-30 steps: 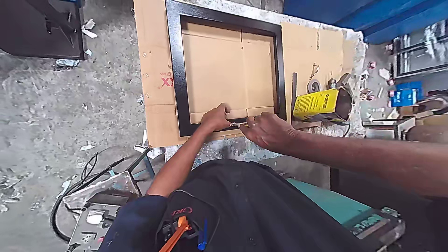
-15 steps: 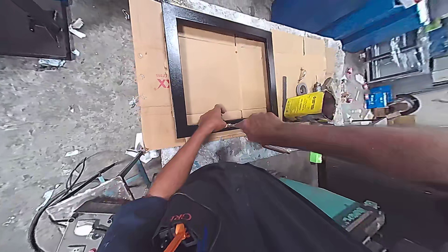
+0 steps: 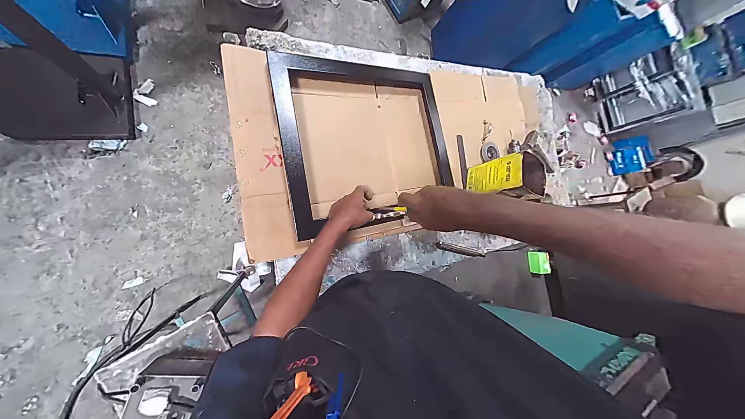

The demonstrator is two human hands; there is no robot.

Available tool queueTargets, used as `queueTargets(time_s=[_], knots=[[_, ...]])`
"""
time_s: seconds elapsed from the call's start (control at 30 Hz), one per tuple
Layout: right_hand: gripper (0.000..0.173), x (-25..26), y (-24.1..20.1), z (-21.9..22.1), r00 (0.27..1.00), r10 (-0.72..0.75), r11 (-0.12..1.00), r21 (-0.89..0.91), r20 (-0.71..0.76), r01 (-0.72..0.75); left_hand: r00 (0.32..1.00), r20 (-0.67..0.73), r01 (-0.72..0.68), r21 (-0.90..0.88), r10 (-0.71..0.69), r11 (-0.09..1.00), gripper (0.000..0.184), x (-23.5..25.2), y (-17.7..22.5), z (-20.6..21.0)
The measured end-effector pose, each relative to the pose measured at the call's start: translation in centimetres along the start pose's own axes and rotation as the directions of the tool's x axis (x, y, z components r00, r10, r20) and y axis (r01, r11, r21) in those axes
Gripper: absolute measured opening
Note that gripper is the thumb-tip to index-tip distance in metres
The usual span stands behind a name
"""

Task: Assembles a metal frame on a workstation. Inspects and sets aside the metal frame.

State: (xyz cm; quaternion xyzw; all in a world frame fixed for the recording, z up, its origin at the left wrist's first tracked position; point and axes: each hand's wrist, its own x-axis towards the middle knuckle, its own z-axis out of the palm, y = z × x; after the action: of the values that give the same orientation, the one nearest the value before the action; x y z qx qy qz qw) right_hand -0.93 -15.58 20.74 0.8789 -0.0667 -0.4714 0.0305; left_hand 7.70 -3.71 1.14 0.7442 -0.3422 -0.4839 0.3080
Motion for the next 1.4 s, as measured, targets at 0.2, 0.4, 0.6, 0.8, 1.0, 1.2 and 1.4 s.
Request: queueTargets(time_s=[0.2, 0.4, 0.6, 0.8, 1.0, 1.2, 1.4], knots=[[0.029, -3.9, 5.2, 4.4, 0.920, 0.054, 0.978, 0.205, -0.387, 0.029, 0.999, 0.029, -0.030, -0.055, 0.032, 0.998, 0.070, 0.0, -0.2, -0.1], [0.024, -5.9, 8.3, 9.7, 0.826, 0.130, 0.988, 0.145, -0.548, -0.060, 0.987, 0.147, -0.062, -0.008, 0.063, 0.998, 0.063, 2.0, 3.4, 1.0], [0.030, -6.0, 9.9, 12.2, 0.816, 0.092, 0.995, 0.073, -0.571, -0.061, 0.960, 0.278, 0.057, -0.076, -0.034, 0.995, 0.048, 4.0, 5.3, 2.1], [0.023, -4.8, 10.0, 13.0, 0.801, 0.047, 0.996, 0.084, -0.597, 0.004, 0.957, 0.270, 0.140, -0.127, -0.102, 0.982, 0.043, 4.2, 5.5, 2.6], [0.013, -3.7, 9.8, 12.7, 0.823, 0.027, 0.997, 0.076, -0.567, 0.020, 0.966, 0.244, 0.120, -0.116, -0.089, 0.986, 0.042, 4.1, 5.5, 2.8], [0.017, -3.1, 9.0, 11.4, 0.851, 0.013, 0.998, 0.063, -0.525, 0.023, 0.969, 0.232, 0.120, -0.147, -0.083, 0.982, 0.042, 4.1, 5.3, 2.8], [0.016, -3.4, 8.6, 9.9, 0.886, -0.006, 1.000, 0.002, -0.464, 0.008, 0.971, 0.226, 0.115, -0.156, -0.078, 0.981, 0.040, 3.9, 5.3, 2.9]])
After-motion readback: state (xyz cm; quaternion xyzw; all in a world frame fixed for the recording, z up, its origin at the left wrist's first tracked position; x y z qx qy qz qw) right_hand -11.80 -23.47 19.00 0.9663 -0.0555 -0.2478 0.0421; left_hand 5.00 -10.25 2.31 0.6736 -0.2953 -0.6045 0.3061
